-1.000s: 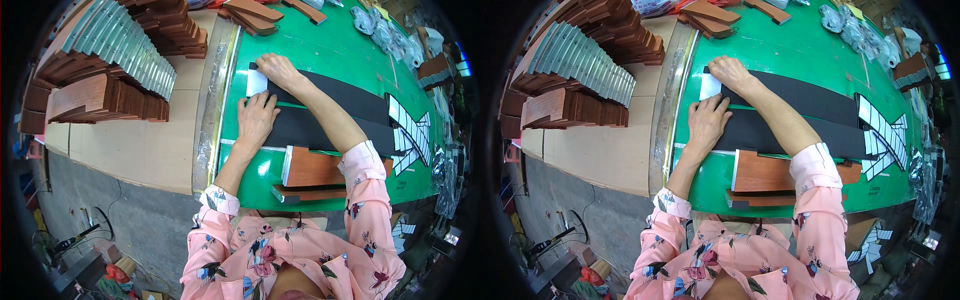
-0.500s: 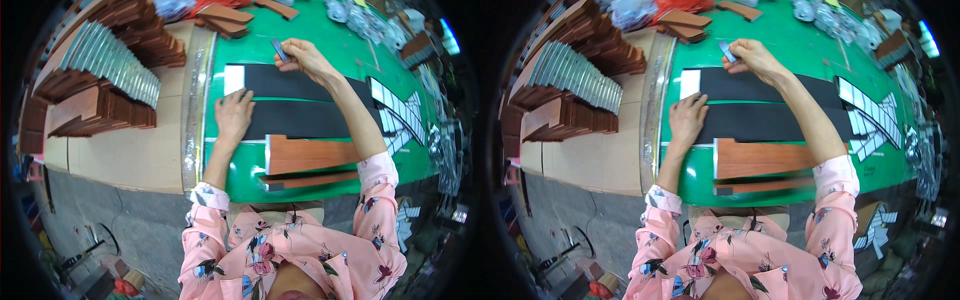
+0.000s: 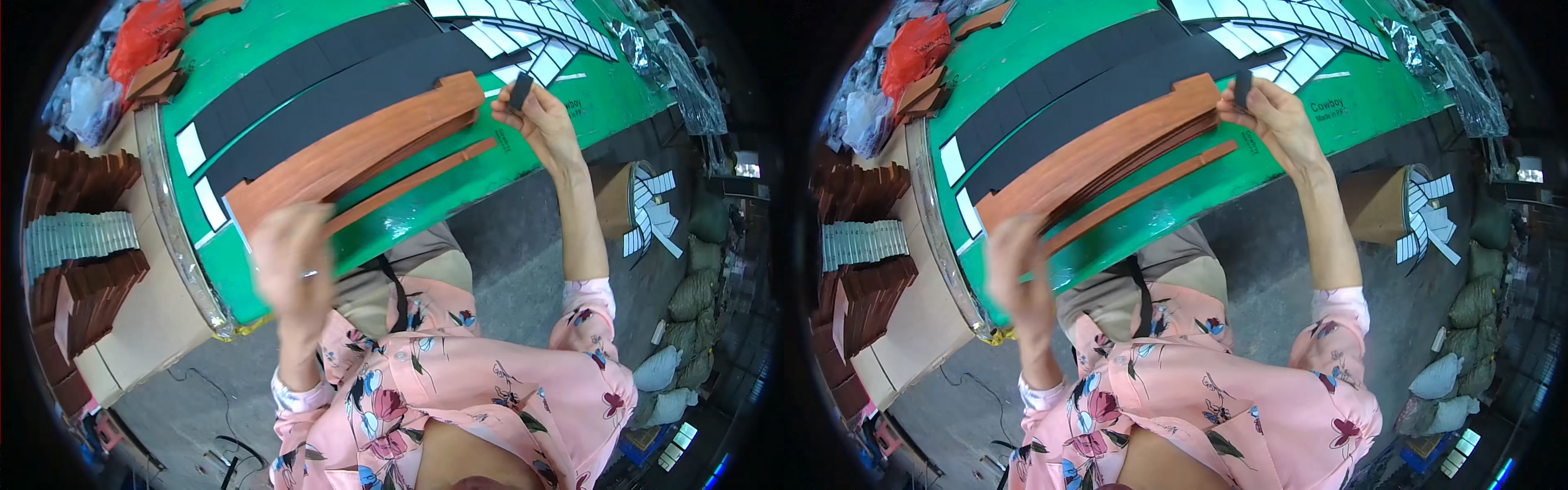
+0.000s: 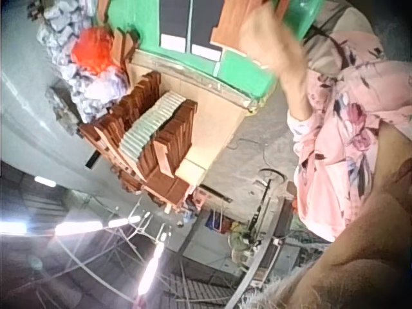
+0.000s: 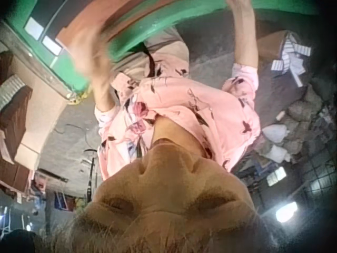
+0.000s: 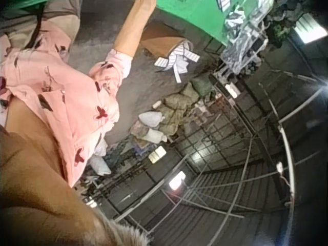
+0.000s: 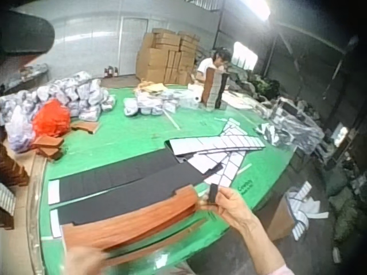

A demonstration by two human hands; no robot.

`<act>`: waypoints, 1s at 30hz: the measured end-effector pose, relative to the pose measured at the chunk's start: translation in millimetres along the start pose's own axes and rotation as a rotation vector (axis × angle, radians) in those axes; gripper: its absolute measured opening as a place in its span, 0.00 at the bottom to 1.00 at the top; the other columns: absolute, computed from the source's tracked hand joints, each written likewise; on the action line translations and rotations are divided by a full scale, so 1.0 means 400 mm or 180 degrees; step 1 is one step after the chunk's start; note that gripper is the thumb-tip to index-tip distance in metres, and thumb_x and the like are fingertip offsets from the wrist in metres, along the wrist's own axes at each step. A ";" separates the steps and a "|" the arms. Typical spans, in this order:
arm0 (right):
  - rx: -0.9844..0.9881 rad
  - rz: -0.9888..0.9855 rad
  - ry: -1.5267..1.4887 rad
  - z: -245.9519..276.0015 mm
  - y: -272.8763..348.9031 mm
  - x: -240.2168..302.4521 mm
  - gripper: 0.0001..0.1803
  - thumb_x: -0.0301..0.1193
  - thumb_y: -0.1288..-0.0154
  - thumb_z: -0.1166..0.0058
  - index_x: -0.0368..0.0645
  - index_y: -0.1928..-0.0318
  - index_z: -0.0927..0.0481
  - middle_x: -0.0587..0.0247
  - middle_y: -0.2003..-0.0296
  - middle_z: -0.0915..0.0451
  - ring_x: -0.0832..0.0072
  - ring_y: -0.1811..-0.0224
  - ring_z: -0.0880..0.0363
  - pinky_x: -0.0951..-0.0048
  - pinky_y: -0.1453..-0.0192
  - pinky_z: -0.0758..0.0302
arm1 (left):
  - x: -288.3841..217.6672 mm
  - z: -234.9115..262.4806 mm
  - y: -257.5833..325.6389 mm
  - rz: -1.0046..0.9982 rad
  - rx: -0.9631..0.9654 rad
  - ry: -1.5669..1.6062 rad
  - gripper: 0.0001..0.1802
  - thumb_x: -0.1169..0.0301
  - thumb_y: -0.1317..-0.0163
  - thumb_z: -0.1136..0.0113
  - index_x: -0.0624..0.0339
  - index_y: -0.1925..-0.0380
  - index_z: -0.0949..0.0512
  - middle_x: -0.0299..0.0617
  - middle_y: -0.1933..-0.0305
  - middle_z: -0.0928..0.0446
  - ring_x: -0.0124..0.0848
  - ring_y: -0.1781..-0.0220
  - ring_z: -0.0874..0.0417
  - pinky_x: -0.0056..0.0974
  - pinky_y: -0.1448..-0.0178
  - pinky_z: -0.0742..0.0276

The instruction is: Applying black adhesive strips to wooden slats at a workshop table.

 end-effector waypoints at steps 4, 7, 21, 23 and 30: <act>-0.0959 0.0094 0.0391 0.082 0.108 -0.077 0.18 0.38 0.28 0.55 0.36 0.50 0.25 0.57 0.51 0.21 0.73 0.51 0.22 0.71 0.46 0.25 | -0.096 -0.252 0.001 -0.0471 0.0500 0.0281 0.13 0.77 0.51 0.38 0.58 0.62 0.21 0.39 0.59 0.22 0.38 0.58 0.23 0.41 0.56 0.32; -0.1248 -0.0132 0.0465 0.101 0.141 -0.138 0.17 0.37 0.27 0.56 0.36 0.51 0.25 0.58 0.53 0.21 0.75 0.52 0.22 0.73 0.47 0.26 | -0.112 -0.364 -0.020 -0.0298 0.0831 0.0144 0.16 0.75 0.50 0.36 0.58 0.58 0.21 0.42 0.57 0.22 0.40 0.56 0.22 0.42 0.53 0.29; -0.0530 -0.0537 -0.0288 0.081 0.160 -0.139 0.13 0.32 0.27 0.56 0.35 0.51 0.27 0.62 0.61 0.22 0.75 0.60 0.20 0.74 0.54 0.21 | -0.089 -0.493 -0.035 0.0562 0.1312 -0.0059 0.16 0.71 0.52 0.33 0.58 0.61 0.21 0.39 0.63 0.21 0.39 0.61 0.21 0.42 0.59 0.28; -0.0347 -0.0732 -0.0780 0.047 0.157 -0.136 0.13 0.31 0.26 0.60 0.35 0.50 0.28 0.59 0.59 0.21 0.72 0.59 0.19 0.69 0.55 0.18 | -0.099 -0.470 -0.040 0.0248 0.0970 0.0038 0.15 0.72 0.50 0.35 0.58 0.60 0.22 0.40 0.60 0.22 0.39 0.58 0.22 0.42 0.56 0.29; 0.0028 -0.0880 -0.1037 0.031 0.183 -0.137 0.15 0.32 0.28 0.56 0.35 0.48 0.30 0.59 0.60 0.21 0.73 0.59 0.19 0.69 0.55 0.19 | -0.132 -0.433 -0.049 0.0208 0.1043 0.0340 0.16 0.72 0.47 0.36 0.59 0.57 0.22 0.43 0.57 0.23 0.40 0.57 0.24 0.39 0.56 0.31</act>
Point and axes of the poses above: each hand's wrist, its own y-axis away from the middle knuckle, its own z-axis out of the back of the hand, x = y × z, the point moved 4 cm from there along -y, towards the middle knuckle
